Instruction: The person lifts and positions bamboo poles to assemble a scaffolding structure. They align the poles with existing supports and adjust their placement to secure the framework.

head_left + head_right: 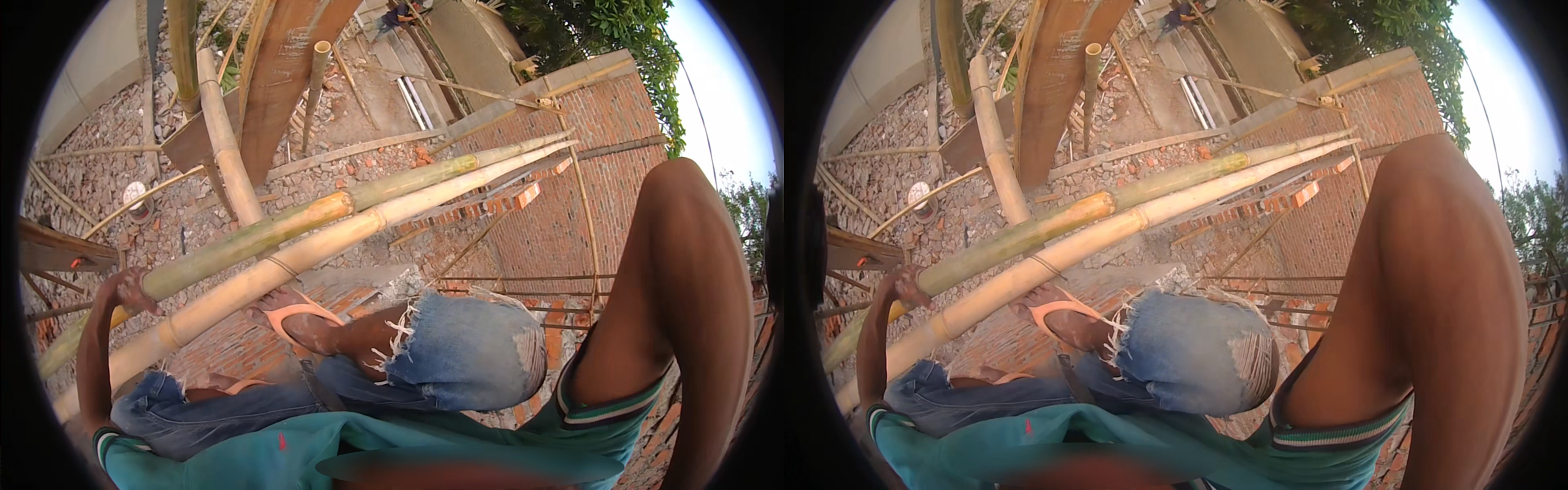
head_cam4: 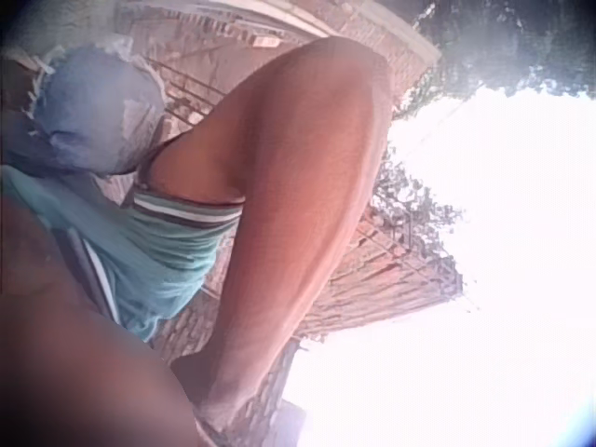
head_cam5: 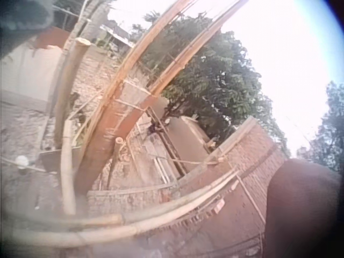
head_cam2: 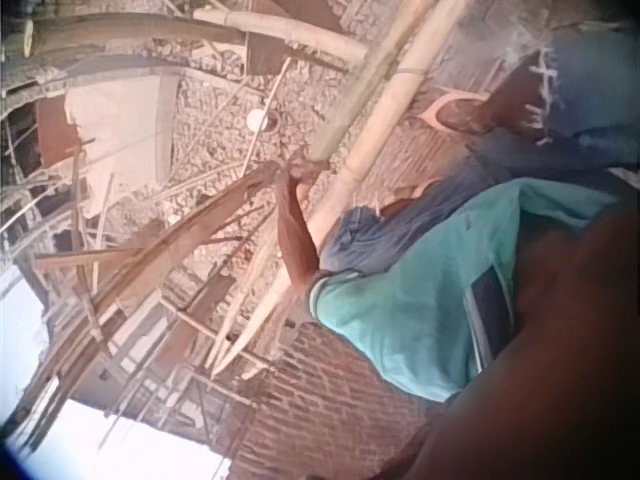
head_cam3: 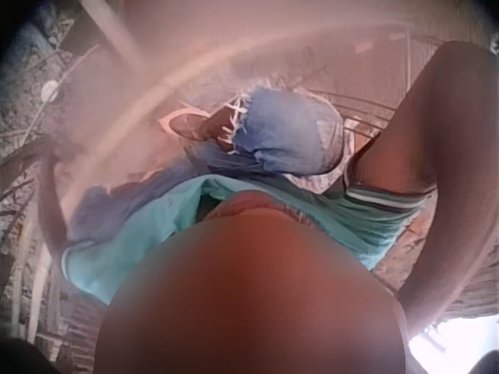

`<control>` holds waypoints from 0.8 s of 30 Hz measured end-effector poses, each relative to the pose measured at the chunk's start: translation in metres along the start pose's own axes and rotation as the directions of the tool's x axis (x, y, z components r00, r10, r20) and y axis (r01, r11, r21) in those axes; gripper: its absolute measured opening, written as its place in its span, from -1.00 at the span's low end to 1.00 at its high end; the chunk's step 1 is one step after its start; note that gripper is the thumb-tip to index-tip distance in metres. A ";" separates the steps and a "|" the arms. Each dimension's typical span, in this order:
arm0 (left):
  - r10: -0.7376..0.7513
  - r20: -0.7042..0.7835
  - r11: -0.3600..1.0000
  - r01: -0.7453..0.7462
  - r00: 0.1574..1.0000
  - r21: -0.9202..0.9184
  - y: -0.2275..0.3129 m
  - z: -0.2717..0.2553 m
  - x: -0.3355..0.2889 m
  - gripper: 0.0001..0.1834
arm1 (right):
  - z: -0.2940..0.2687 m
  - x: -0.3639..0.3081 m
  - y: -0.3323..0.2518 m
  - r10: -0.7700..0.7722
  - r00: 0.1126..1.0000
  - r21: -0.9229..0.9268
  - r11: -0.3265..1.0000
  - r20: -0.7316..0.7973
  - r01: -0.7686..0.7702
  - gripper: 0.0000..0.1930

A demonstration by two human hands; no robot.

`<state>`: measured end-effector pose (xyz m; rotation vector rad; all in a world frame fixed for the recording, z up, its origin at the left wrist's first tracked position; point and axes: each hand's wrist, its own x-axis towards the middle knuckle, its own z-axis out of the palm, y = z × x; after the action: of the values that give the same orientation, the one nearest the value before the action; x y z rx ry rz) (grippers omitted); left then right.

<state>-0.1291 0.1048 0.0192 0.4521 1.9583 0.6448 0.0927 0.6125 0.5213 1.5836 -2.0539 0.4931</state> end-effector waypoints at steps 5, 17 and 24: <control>0.011 -0.049 1.000 -0.013 0.999 -0.026 -0.001 -0.002 0.005 -0.31 | 0.006 -0.004 0.031 0.102 0.995 -0.010 0.995 0.013 -0.102 -0.53; 0.063 -0.030 0.997 -0.064 0.998 -0.041 0.006 -0.002 0.004 -0.41 | 0.016 -0.025 0.080 0.263 0.964 -0.019 0.964 -0.035 -0.264 -0.51; -0.040 -0.011 0.997 0.039 0.999 -0.070 0.004 -0.001 0.002 -0.39 | 0.046 -0.070 0.131 0.448 0.891 -0.064 0.889 -0.080 -0.453 -0.50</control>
<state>-0.1309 0.1088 0.0213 0.3664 1.9455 0.6900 -0.0269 0.6754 0.4455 1.0207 -2.3630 0.6037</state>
